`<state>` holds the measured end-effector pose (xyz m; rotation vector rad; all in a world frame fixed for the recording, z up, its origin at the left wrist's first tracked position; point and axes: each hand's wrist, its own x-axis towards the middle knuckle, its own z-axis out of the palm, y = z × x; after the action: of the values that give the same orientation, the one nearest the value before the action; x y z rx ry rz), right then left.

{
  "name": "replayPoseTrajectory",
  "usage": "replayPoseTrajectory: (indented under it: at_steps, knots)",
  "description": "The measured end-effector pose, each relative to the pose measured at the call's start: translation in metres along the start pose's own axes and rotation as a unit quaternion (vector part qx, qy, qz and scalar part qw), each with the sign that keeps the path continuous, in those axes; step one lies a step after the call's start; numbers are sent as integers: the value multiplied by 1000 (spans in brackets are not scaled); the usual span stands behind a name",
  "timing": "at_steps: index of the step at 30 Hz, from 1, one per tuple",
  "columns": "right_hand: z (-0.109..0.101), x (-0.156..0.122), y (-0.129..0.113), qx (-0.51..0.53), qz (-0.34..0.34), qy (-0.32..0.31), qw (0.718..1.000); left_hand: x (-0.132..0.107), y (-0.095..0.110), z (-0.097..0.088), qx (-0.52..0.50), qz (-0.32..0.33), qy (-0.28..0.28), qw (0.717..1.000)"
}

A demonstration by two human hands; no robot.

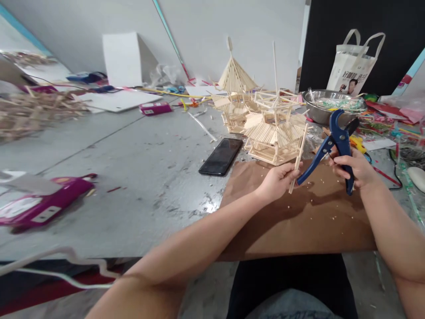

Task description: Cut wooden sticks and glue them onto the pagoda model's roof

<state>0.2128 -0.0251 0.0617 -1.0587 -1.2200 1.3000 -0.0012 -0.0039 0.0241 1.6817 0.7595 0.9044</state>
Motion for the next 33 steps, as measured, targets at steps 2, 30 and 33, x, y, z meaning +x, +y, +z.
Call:
replayPoseTrajectory:
  at_steps: [2, 30, 33]
  knots:
    - [6, 3, 7, 55, 14, -12, 998, -2, 3, 1, -6, -27, -4, 1000]
    - [17, 4, 13, -473, -136, 159, 856, 0, 0, -14, 301, 102, 127, 940]
    - [16, 6, 20, -590, -152, 114, 785, 1, -4, -18, 332, 119, 132, 926]
